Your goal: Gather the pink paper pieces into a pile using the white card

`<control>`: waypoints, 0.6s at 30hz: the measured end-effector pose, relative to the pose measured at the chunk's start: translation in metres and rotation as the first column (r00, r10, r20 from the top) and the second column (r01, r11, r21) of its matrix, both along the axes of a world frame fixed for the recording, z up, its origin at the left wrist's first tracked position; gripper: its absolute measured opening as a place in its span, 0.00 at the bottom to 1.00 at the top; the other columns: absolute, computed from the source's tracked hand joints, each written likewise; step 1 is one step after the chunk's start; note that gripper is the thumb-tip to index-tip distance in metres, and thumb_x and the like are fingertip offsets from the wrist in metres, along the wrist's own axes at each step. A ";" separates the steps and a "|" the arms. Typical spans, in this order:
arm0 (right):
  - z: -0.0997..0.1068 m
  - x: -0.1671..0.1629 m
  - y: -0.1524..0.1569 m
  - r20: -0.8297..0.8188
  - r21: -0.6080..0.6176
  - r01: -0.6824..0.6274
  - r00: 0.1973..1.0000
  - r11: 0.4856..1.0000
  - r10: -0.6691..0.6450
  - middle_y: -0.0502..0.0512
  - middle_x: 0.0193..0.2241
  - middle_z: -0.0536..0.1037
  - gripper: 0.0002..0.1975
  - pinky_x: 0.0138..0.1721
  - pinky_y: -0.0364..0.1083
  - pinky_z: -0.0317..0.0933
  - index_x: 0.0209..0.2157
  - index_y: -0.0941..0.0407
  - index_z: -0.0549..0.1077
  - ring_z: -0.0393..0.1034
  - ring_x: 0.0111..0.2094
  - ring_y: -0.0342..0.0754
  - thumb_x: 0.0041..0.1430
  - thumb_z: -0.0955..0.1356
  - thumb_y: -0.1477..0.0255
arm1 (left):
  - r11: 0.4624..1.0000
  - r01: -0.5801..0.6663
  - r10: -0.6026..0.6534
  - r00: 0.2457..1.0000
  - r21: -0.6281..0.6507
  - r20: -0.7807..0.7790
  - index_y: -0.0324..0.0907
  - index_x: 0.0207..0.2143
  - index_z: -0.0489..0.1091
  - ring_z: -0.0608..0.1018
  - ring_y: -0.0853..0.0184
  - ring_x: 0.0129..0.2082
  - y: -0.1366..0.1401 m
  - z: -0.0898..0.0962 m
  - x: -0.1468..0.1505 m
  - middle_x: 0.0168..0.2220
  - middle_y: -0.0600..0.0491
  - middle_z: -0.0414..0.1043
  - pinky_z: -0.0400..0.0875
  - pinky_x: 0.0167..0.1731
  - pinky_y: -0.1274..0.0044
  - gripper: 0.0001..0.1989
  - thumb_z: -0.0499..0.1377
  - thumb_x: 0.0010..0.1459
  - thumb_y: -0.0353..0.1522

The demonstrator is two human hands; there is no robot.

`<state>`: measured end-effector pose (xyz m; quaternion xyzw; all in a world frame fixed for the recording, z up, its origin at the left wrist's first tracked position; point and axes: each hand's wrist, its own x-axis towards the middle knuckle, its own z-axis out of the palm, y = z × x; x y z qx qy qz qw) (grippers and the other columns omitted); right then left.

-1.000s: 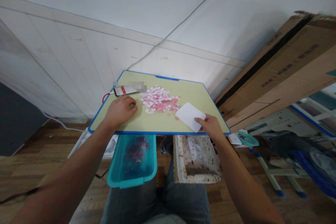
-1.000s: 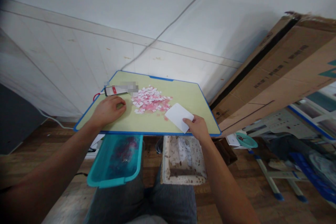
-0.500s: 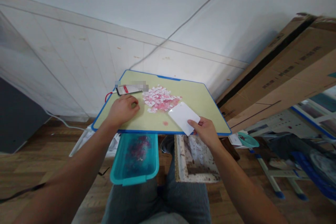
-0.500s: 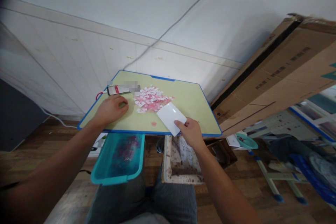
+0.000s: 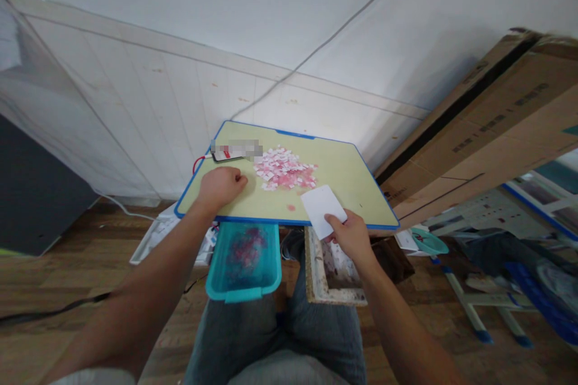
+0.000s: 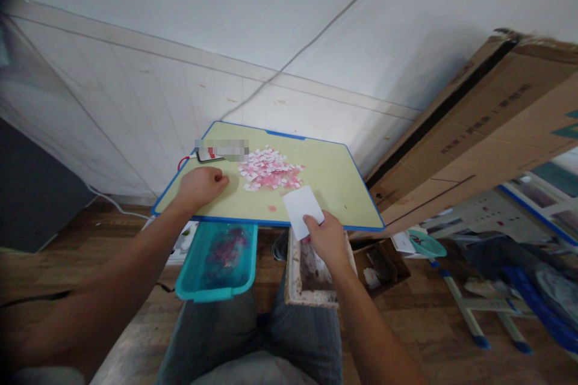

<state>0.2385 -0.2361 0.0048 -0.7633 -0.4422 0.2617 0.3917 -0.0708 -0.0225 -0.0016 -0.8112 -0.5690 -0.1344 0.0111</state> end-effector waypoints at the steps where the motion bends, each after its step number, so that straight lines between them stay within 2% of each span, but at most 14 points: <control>1: 0.000 -0.008 0.003 -0.011 0.004 -0.014 1.000 1.000 0.014 0.55 0.19 0.79 0.17 0.20 0.44 0.64 0.37 0.58 0.76 0.75 0.19 0.52 0.59 0.68 0.57 | 1.000 -0.009 0.009 1.000 -0.014 -0.009 0.43 0.33 0.79 0.79 0.53 0.39 0.000 0.000 0.000 0.36 0.41 0.80 0.66 0.33 0.69 0.24 0.48 0.62 0.47; 8: 0.002 -0.051 0.018 -0.095 -0.013 -0.085 0.992 0.996 0.083 0.55 0.20 0.79 0.18 0.20 0.44 0.63 0.39 0.58 0.76 0.75 0.19 0.52 0.59 0.68 0.57 | 0.999 -0.012 0.011 1.000 -0.032 -0.009 0.44 0.35 0.80 0.80 0.52 0.41 -0.003 0.004 0.001 0.39 0.41 0.81 0.67 0.34 0.69 0.25 0.47 0.62 0.46; 15: 0.000 -0.066 0.023 -0.088 0.004 -0.125 0.988 0.992 0.125 0.55 0.21 0.80 0.16 0.21 0.45 0.64 0.38 0.57 0.76 0.74 0.19 0.51 0.59 0.68 0.58 | 1.000 0.001 0.000 1.000 -0.028 0.004 0.44 0.34 0.80 0.80 0.53 0.41 -0.004 0.005 0.000 0.38 0.42 0.80 0.67 0.34 0.70 0.24 0.47 0.62 0.46; 18: 0.001 -0.073 0.021 -0.181 0.003 -0.202 0.963 0.979 0.199 0.54 0.21 0.80 0.15 0.21 0.45 0.64 0.36 0.56 0.74 0.73 0.18 0.50 0.58 0.68 0.58 | 1.000 -0.007 0.007 1.000 -0.028 0.000 0.44 0.34 0.80 0.80 0.53 0.40 -0.004 0.006 0.001 0.38 0.42 0.81 0.66 0.33 0.70 0.24 0.47 0.62 0.46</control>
